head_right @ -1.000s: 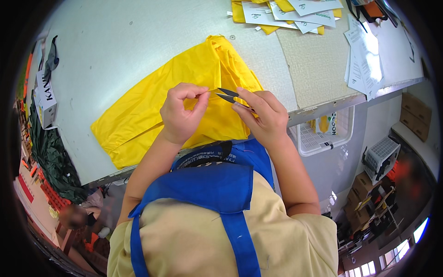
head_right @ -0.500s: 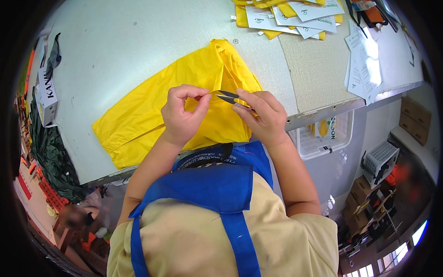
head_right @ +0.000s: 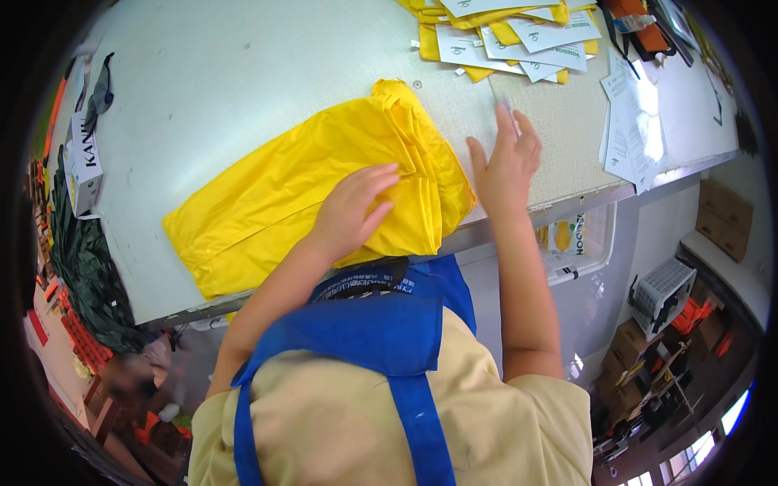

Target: The person folds a yellow raincoat on a white table, trims loose threads with scissors, and places the folded item into a plastic basket. The person repeats this process with additional yellow raincoats.

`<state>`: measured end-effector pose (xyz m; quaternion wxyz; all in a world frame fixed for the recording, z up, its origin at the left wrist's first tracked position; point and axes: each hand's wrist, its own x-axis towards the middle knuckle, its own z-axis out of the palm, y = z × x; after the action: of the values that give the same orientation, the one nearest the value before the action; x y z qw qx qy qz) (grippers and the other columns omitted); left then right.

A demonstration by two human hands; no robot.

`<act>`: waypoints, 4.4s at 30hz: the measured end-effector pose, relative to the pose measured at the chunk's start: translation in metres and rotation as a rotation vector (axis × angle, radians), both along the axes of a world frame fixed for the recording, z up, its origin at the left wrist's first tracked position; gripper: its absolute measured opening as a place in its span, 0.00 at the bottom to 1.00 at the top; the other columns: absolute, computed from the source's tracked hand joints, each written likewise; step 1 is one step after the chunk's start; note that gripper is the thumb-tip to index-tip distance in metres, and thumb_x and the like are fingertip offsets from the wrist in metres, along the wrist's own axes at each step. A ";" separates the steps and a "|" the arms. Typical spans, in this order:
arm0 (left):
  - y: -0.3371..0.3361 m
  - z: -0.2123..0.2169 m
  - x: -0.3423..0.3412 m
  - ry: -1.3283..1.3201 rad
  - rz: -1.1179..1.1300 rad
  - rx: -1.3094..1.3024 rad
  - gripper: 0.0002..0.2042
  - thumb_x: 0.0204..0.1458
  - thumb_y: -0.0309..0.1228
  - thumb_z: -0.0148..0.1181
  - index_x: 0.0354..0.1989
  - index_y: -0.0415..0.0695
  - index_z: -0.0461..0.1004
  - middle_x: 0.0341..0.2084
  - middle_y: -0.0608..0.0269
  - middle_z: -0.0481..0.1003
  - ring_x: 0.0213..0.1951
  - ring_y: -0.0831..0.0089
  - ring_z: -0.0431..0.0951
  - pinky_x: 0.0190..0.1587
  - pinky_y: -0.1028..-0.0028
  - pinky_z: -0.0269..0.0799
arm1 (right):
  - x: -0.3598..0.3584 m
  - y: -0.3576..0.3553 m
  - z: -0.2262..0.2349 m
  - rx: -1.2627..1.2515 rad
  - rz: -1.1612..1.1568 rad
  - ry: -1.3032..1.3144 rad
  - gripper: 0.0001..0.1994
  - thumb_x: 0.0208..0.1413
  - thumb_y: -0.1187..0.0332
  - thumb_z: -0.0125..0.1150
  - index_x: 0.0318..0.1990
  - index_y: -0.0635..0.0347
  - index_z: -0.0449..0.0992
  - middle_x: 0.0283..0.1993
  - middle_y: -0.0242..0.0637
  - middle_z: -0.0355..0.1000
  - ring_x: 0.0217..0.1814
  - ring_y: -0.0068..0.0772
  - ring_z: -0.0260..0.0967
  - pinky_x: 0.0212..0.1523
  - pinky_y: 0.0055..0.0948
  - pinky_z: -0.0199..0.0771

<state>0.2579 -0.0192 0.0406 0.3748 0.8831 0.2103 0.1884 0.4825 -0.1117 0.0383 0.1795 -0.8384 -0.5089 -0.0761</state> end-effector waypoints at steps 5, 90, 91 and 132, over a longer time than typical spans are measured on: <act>-0.003 0.005 -0.164 0.203 0.428 0.282 0.31 0.39 0.31 0.66 0.56 0.43 0.62 0.59 0.46 0.60 0.62 0.48 0.56 0.63 0.53 0.49 | -0.053 0.003 0.026 -0.265 -0.068 0.854 0.29 0.51 0.59 0.65 0.56 0.66 0.63 0.41 0.55 0.72 0.41 0.48 0.73 0.43 0.38 0.72; 0.088 -0.039 -0.376 0.196 1.120 -0.854 0.24 0.53 0.33 0.58 0.57 0.38 0.63 0.47 0.55 0.72 0.47 0.64 0.73 0.48 0.71 0.69 | -0.253 0.056 -0.010 0.288 0.505 1.027 0.32 0.60 0.65 0.43 0.69 0.65 0.41 0.74 0.48 0.36 0.76 0.45 0.29 0.72 0.37 0.30; 0.088 -0.029 -0.379 0.147 1.070 -0.963 0.23 0.53 0.32 0.58 0.56 0.37 0.63 0.47 0.55 0.72 0.47 0.65 0.74 0.48 0.71 0.70 | -0.273 0.059 -0.019 0.221 0.468 1.159 0.31 0.61 0.64 0.42 0.69 0.65 0.42 0.73 0.48 0.39 0.76 0.44 0.33 0.71 0.36 0.33; -0.023 -0.025 -0.124 -0.420 0.599 -1.676 0.23 0.56 0.38 0.55 0.57 0.44 0.59 0.54 0.61 0.67 0.55 0.66 0.68 0.58 0.63 0.65 | -0.240 0.036 -0.079 0.494 0.130 1.706 0.25 0.61 0.58 0.47 0.64 0.55 0.59 0.70 0.44 0.51 0.71 0.47 0.46 0.69 0.37 0.44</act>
<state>0.1338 -0.0422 0.0158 0.8592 0.1777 0.4261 0.2203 0.2426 -0.0756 -0.0411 0.6771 -0.5164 -0.2175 0.4770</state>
